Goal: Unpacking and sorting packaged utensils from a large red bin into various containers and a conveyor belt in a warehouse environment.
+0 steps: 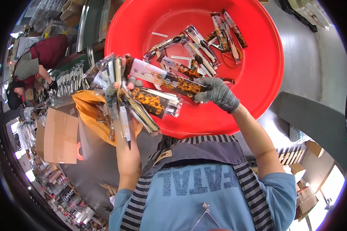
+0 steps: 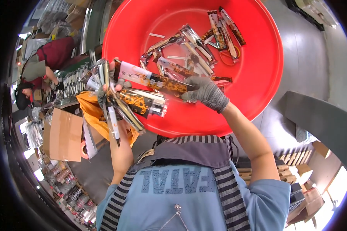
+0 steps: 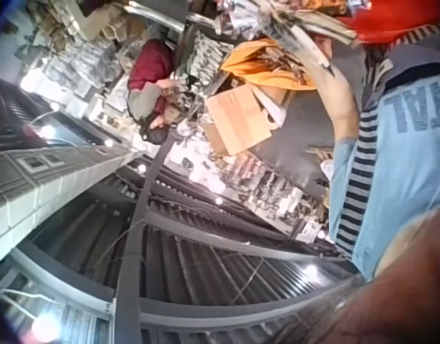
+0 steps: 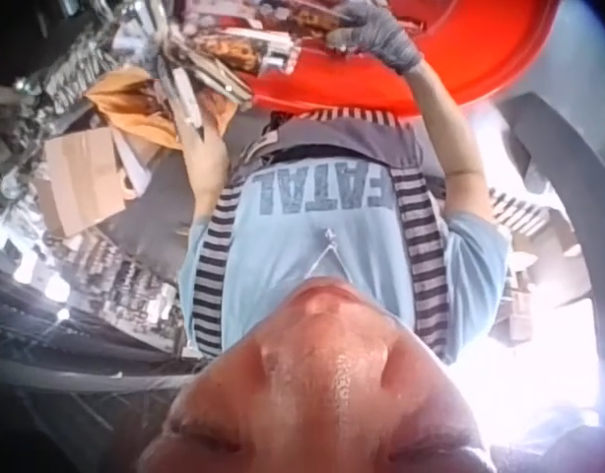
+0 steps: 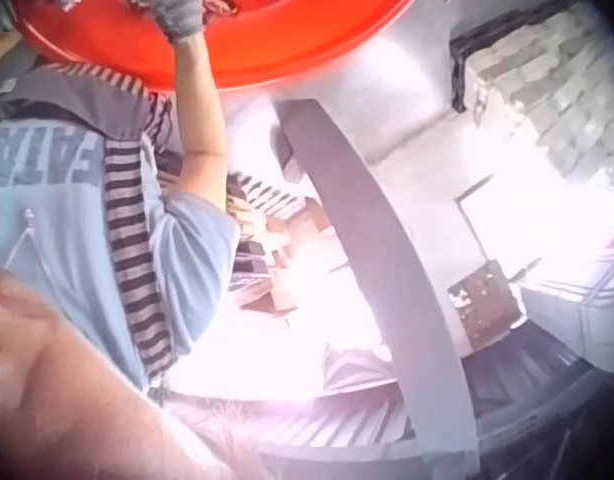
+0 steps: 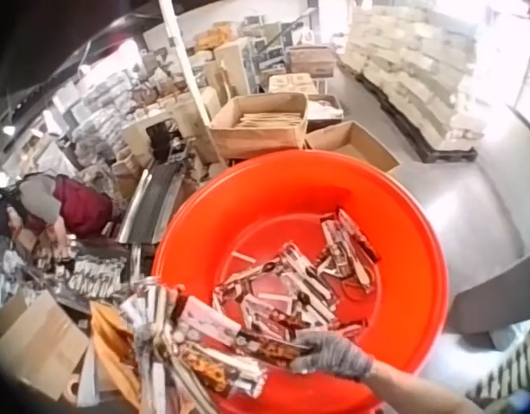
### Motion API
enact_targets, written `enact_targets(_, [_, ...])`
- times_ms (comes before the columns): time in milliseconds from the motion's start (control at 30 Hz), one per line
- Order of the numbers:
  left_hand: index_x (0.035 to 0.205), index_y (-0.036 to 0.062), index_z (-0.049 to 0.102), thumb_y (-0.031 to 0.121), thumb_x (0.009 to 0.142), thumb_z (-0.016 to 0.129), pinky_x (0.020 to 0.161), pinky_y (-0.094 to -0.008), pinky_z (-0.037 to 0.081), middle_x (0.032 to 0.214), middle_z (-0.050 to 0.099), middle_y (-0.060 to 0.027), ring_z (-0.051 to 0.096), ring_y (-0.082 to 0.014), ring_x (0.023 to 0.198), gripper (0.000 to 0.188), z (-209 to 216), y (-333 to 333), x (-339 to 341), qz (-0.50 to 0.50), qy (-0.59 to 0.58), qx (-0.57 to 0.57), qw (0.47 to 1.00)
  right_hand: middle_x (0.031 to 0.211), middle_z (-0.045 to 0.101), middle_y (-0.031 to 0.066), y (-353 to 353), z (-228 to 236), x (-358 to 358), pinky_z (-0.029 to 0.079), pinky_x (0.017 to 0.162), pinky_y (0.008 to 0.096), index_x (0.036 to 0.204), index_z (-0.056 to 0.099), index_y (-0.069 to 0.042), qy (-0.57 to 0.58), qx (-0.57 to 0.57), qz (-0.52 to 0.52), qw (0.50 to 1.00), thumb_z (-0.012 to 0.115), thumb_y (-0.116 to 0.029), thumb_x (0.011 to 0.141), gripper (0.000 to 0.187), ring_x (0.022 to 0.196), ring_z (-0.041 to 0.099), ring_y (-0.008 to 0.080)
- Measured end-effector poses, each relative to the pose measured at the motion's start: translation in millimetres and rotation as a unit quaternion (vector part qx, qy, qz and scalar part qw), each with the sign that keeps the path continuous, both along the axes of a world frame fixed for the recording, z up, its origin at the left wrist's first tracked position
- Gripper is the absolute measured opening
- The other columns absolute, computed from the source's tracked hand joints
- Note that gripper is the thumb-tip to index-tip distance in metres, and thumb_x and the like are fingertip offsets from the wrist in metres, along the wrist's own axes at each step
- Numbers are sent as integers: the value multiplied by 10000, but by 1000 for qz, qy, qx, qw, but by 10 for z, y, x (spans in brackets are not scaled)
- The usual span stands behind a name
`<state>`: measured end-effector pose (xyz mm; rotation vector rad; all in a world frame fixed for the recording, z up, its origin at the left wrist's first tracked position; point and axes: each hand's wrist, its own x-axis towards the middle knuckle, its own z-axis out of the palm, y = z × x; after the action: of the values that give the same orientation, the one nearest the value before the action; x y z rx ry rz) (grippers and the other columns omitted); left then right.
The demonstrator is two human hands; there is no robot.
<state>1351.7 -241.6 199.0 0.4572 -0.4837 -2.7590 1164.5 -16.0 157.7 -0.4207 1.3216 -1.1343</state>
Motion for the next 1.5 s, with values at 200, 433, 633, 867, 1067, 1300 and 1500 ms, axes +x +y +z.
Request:
enact_targets(200, [1333, 69, 307, 137, 851, 526, 770, -367, 499, 946, 478, -113, 524, -202, 902, 534, -104, 13, 48, 43, 119, -67, 990, 831, 600, 9, 120, -116, 150, 450, 693, 236, 851, 585, -20, 60, -95, -204, 972, 696, -19, 715, 176, 778, 535, 84])
enact_targets(433, [1240, -13, 369, 244, 913, 431, 852, -309, 403, 1021, 503, -119, 493, -182, 953, 421, 384, 956, 680, 25, -336, -374, 864, 918, 599, 86, 239, 116, 224, 480, 591, 280, 763, 613, -89, 480, -298, -214, 797, 652, 53, 612, 210, 689, 570, 170])
enact_targets(633, [1236, -13, 335, 182, 922, 417, 883, -276, 358, 1013, 502, -98, 487, -197, 959, 378, 625, 1207, 1100, -34, -596, -490, 636, 1015, 572, 112, 273, 111, 326, 482, 585, 281, 768, 605, -76, 452, -338, -258, 784, 661, 61, 628, 204, 707, 570, 166])
enact_targets(867, [1319, 6, 267, 112, 883, 440, 920, -280, 340, 1062, 488, -122, 489, -213, 990, 481, 429, 1165, 1347, -19, -513, -560, 651, 1083, 548, 148, 291, 141, 334, 468, 646, 286, 764, 577, -57, 340, -275, -246, 865, 639, -41, 752, 65, 800, 570, 197])
enact_targets(1067, [1334, -8, 243, 44, 847, 453, 954, -287, 313, 1186, 457, -163, 455, -256, 1106, 532, 529, 1185, 1382, -70, -542, -574, 610, 1051, 569, 133, 191, 164, 393, 472, 780, 317, 779, 488, -48, 137, -303, -304, 893, 489, 173, 702, 233, 1006, 540, 221])
enact_targets(1300, [1083, -10, 445, 129, 887, 458, 749, -272, 413, 907, 477, -117, 488, -185, 806, 241, 528, 1093, 1378, -57, -384, -603, 697, 841, 607, 105, 330, 70, 166, 460, 722, 271, 939, 541, 4, 66, -237, -152, 957, 442, -106, 854, 171, 817, 582, 160])
enact_targets(1500, [1136, 28, 456, 96, 823, 563, 710, -296, 464, 972, 447, -135, 521, -207, 773, 338, 204, 64, 359, -95, -45, -394, 913, 933, 604, 107, -86, 451, 334, 467, 748, 289, 1110, 525, -19, 142, -224, 61, 962, 633, -228, 798, 391, 844, 575, 144])
